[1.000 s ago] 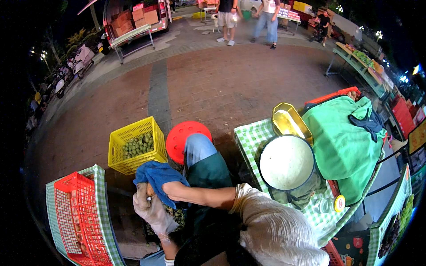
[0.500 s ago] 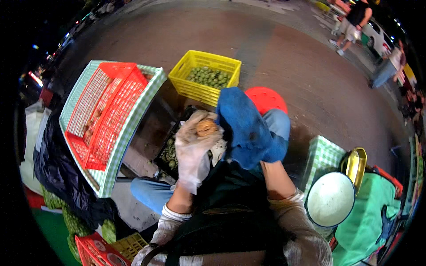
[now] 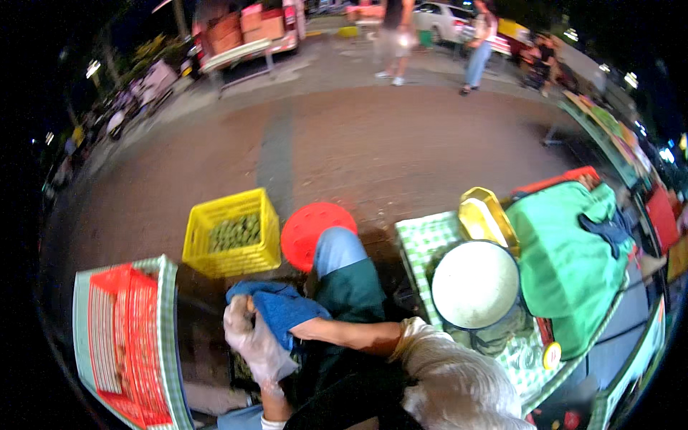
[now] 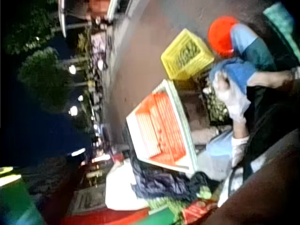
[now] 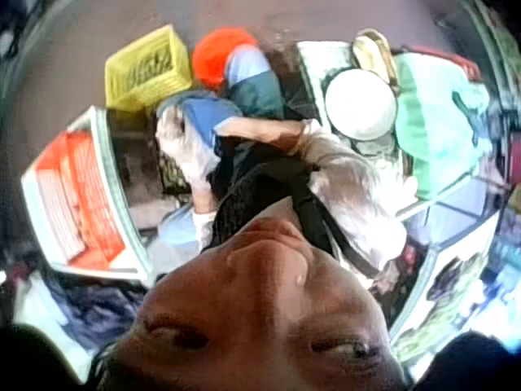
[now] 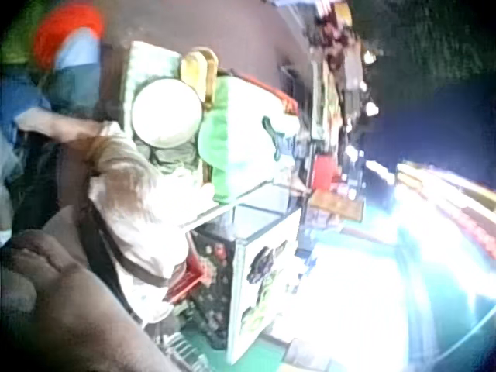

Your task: The person sits at an outdoor market stall and wipes individual nuts with a blue cloth, placing them into a red crate. They occasionally adjust crates and remove gloves before resuming the wiping process.

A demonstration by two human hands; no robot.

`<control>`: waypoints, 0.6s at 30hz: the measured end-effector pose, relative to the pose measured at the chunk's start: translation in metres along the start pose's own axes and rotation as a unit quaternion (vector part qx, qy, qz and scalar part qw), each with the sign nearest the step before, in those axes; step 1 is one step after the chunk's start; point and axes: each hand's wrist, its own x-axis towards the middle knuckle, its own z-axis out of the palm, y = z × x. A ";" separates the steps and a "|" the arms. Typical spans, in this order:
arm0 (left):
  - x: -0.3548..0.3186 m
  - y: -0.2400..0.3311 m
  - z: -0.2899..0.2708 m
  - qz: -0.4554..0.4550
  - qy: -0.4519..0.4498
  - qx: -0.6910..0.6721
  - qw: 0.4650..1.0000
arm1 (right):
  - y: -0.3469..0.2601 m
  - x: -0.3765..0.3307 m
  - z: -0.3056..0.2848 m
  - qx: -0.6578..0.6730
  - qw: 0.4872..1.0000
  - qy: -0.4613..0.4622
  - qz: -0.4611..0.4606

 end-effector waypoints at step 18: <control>-0.008 0.020 -0.017 -0.366 -0.016 -0.230 0.901 | -0.039 -0.003 -0.008 -0.217 0.967 -0.097 0.091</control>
